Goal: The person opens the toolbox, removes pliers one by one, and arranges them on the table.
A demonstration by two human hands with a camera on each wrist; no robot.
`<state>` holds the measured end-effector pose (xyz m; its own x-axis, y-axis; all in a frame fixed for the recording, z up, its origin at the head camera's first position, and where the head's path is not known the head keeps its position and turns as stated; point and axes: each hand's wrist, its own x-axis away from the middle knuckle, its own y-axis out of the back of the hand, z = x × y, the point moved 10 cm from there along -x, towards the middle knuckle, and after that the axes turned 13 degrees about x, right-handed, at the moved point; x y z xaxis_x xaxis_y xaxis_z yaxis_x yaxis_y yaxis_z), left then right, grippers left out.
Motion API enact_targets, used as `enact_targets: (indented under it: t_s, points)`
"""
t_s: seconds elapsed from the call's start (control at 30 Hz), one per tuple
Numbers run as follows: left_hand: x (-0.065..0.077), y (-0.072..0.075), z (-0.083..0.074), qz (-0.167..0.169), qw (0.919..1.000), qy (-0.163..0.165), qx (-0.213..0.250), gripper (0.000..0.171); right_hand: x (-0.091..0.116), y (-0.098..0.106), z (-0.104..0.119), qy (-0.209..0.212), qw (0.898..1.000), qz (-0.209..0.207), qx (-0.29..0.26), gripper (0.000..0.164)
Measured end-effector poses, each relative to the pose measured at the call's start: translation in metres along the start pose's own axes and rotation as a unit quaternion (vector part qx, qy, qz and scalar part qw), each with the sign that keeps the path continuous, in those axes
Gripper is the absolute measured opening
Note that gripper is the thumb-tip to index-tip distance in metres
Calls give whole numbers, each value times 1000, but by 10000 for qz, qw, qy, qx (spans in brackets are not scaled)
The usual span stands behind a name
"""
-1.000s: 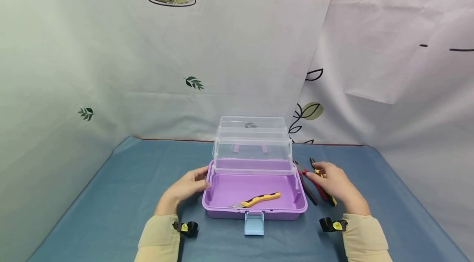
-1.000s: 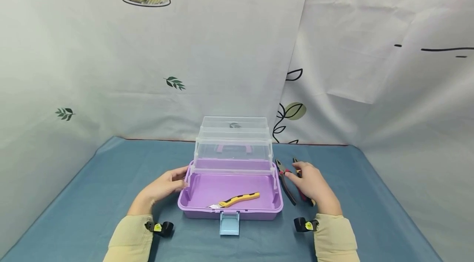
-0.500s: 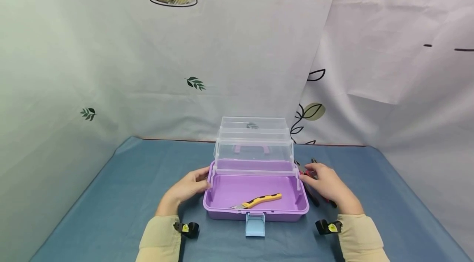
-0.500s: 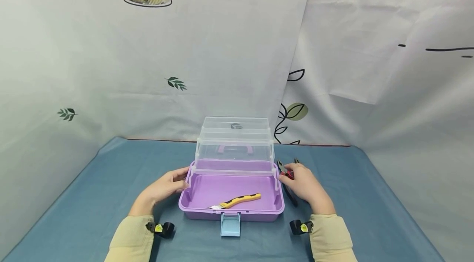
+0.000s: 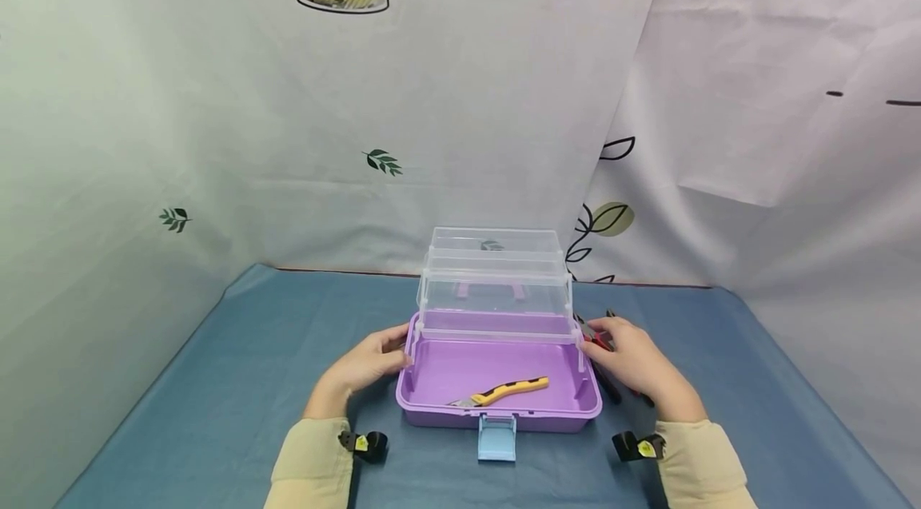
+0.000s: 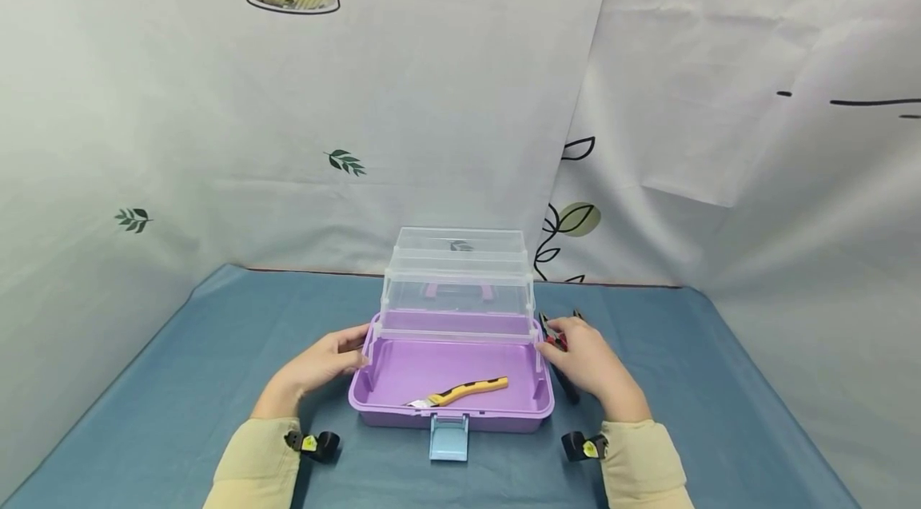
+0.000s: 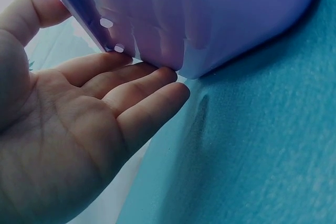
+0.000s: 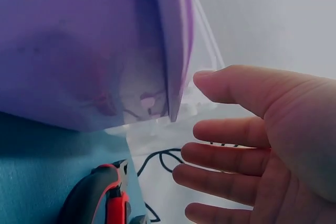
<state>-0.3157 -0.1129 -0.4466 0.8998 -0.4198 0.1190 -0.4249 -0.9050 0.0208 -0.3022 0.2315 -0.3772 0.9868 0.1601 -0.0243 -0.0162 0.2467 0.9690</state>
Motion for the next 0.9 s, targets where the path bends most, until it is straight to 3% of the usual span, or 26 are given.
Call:
enact_targets:
  t_s: [0.33, 0.9]
  points:
    - [-3, 3, 6, -216, 9997, 116, -73, 75, 5, 11, 24, 450, 9985, -313, 26, 47]
    - [-1, 1, 1, -47, 10000, -12, 48, 74, 14, 22, 54, 917, 9918, -880, 130, 45]
